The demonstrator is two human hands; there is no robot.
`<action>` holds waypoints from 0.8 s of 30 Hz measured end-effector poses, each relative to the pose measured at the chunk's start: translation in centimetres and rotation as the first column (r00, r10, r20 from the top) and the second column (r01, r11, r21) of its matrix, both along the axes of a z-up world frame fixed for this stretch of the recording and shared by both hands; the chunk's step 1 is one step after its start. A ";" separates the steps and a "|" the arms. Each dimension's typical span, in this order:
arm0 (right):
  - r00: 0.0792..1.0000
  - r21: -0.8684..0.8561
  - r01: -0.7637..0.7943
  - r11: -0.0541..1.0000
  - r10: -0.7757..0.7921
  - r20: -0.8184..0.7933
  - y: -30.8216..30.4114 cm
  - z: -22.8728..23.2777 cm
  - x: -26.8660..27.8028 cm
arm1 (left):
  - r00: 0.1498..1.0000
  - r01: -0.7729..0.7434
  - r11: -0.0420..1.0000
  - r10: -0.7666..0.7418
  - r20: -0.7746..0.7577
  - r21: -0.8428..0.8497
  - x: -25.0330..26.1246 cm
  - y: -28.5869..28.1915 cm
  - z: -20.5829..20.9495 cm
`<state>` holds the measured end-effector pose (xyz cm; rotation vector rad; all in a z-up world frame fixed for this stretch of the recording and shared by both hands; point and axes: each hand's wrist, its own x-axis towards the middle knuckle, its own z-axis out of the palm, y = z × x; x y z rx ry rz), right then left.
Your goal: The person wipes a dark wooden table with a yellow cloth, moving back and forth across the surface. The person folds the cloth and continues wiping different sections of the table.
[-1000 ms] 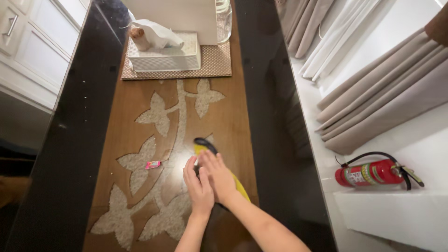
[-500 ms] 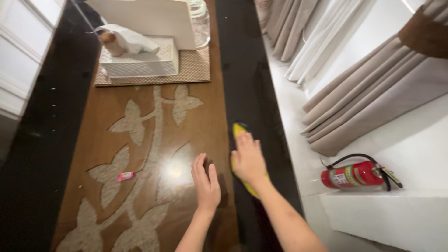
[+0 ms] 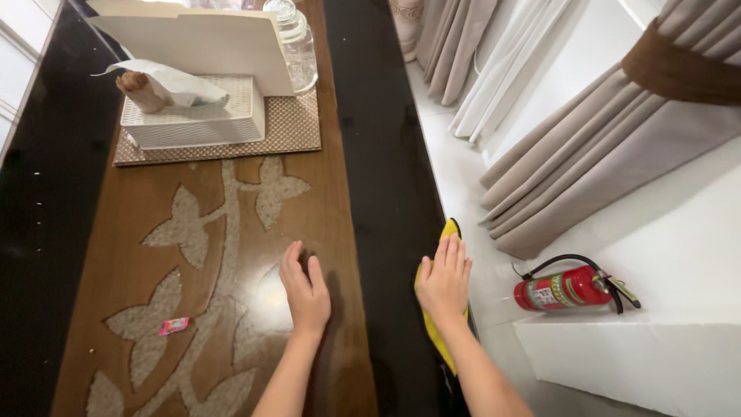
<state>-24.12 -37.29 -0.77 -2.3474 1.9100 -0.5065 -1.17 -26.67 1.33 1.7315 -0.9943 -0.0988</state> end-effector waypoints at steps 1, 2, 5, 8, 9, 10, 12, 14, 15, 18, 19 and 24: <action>1.000 -0.001 0.000 1.000 0.000 -0.022 -0.5 -0.2 0.3 | 1.000 -0.013 1.000 0.013 0.014 0.001 0.4 0.0 -0.2; 0.999 -0.001 -0.001 1.000 0.001 -0.043 -1.1 -0.3 0.5 | 0.999 -0.025 1.000 0.025 0.028 0.003 0.8 -0.1 -0.4; 0.995 -0.019 -0.013 1.000 0.011 -0.098 -2.5 -0.8 1.8 | 0.998 -0.022 1.000 0.020 0.064 0.021 1.2 0.1 -1.2; 0.989 -0.030 -0.078 0.997 0.073 -0.129 -3.5 -0.6 4.1 | 0.997 0.029 0.999 -0.030 0.065 0.019 0.9 0.5 -1.2; 0.985 -0.030 -0.105 0.994 0.100 -0.141 -3.5 -0.4 5.0 | 0.997 0.051 0.999 -0.052 0.055 0.014 0.8 0.5 -1.1; 0.979 -0.027 -0.151 0.988 0.145 -0.145 -3.3 -0.2 6.1 | 0.998 0.051 0.999 -0.051 0.036 0.008 0.9 0.6 -1.0; 0.960 -0.022 -0.241 0.970 0.235 -0.154 -2.5 0.3 8.9 | 0.999 0.049 0.999 -0.049 -0.005 -0.006 1.0 0.5 -0.9; 0.939 -0.044 -0.340 0.940 0.336 -0.066 -1.0 0.8 11.6 | 0.999 0.046 0.999 -0.045 0.013 -0.026 1.0 0.6 -0.9; 0.922 -0.061 -0.387 0.920 0.386 -0.021 -0.4 1.0 13.0 | 0.999 0.044 0.998 -0.043 0.024 -0.036 1.0 0.5 -1.0; 0.838 -0.023 -0.543 0.840 0.543 0.050 1.2 1.8 16.8 | 0.999 0.030 0.998 -0.032 -0.035 -0.064 1.1 0.8 -1.0; 0.779 0.014 -0.627 0.779 0.627 0.011 1.4 1.9 17.7 | 0.998 0.013 0.997 -0.018 -0.058 -0.078 1.1 0.9 -1.0; 0.494 -0.039 -0.869 0.494 0.859 -0.133 2.0 0.8 22.5 | 0.993 -0.052 0.993 0.040 -0.111 -0.107 1.2 1.2 -1.0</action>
